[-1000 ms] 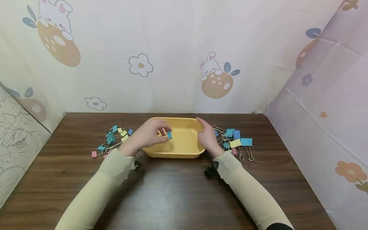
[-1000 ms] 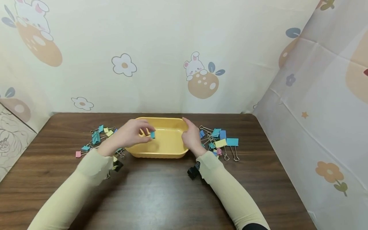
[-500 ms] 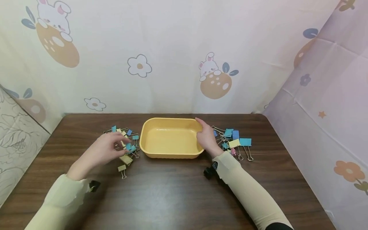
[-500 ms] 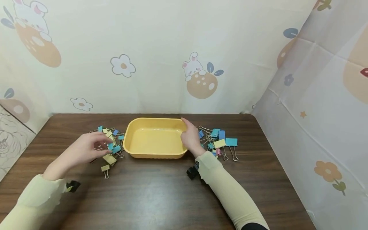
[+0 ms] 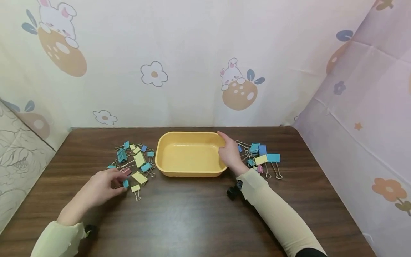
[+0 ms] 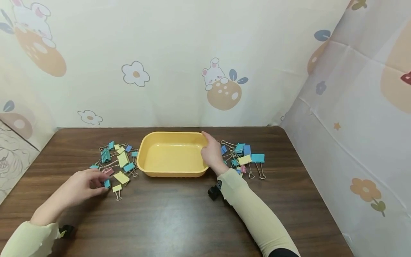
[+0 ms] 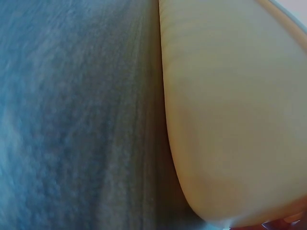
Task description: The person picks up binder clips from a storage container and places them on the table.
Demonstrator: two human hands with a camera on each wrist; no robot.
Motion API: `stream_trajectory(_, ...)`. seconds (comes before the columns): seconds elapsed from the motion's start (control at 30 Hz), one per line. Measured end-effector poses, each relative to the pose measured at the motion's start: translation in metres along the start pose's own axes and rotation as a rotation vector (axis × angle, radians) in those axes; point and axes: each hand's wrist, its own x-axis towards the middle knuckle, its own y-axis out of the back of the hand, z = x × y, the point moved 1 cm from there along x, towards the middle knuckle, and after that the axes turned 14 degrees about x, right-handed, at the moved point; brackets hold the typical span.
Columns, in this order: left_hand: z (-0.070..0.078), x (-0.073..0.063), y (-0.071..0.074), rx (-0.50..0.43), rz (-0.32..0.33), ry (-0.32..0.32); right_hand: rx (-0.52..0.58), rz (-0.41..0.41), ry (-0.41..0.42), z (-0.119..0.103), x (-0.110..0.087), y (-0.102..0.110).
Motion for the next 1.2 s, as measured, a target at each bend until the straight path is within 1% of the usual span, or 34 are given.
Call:
stream_trajectory(0.1, 0.0, -0.001, -0.003, 0.025, -0.008, 0.014, 0.022, -0.003, -0.011, 0.0, 0.001, -0.002)
stream_trajectory(0.33, -0.001, -0.006, -0.009, 0.084, -0.008, 0.05, 0.013, 0.007, 0.017, 0.0, 0.004, -0.007)
stream_trajectory(0.43, 0.0, -0.007, -0.007, 0.091, -0.019, 0.067, 0.024, 0.013, 0.015, 0.001, 0.004, -0.007)
stream_trajectory(0.57, 0.003, -0.007, -0.003, 0.089, -0.008, 0.074, 0.052, 0.027, 0.025, 0.001, 0.003, -0.005)
stream_trajectory(0.7, 0.006, -0.007, 0.003, 0.069, 0.023, 0.087, 0.077, 0.026, 0.038, 0.0, 0.002, -0.001)
stream_trajectory(0.8, 0.009, -0.005, 0.008, 0.053, 0.053, 0.084, 0.103, 0.016, 0.041, -0.001, 0.002, 0.004)
stream_trajectory(0.9, 0.015, -0.001, 0.013, 0.047, 0.083, 0.07, 0.106, 0.011, 0.056, -0.002, 0.001, 0.008)
stream_trajectory(1.0, 0.026, 0.004, 0.016, 0.051, 0.107, 0.064, 0.074, 0.012, 0.092, -0.001, -0.001, 0.012)
stream_trajectory(1.07, 0.033, 0.008, 0.017, 0.066, 0.136, 0.062, 0.036, 0.017, 0.125, 0.0, -0.003, 0.014)
stream_trajectory(1.2, 0.045, 0.018, 0.01, 0.083, 0.231, 0.047, -0.044, 0.038, 0.188, 0.001, -0.01, 0.021)
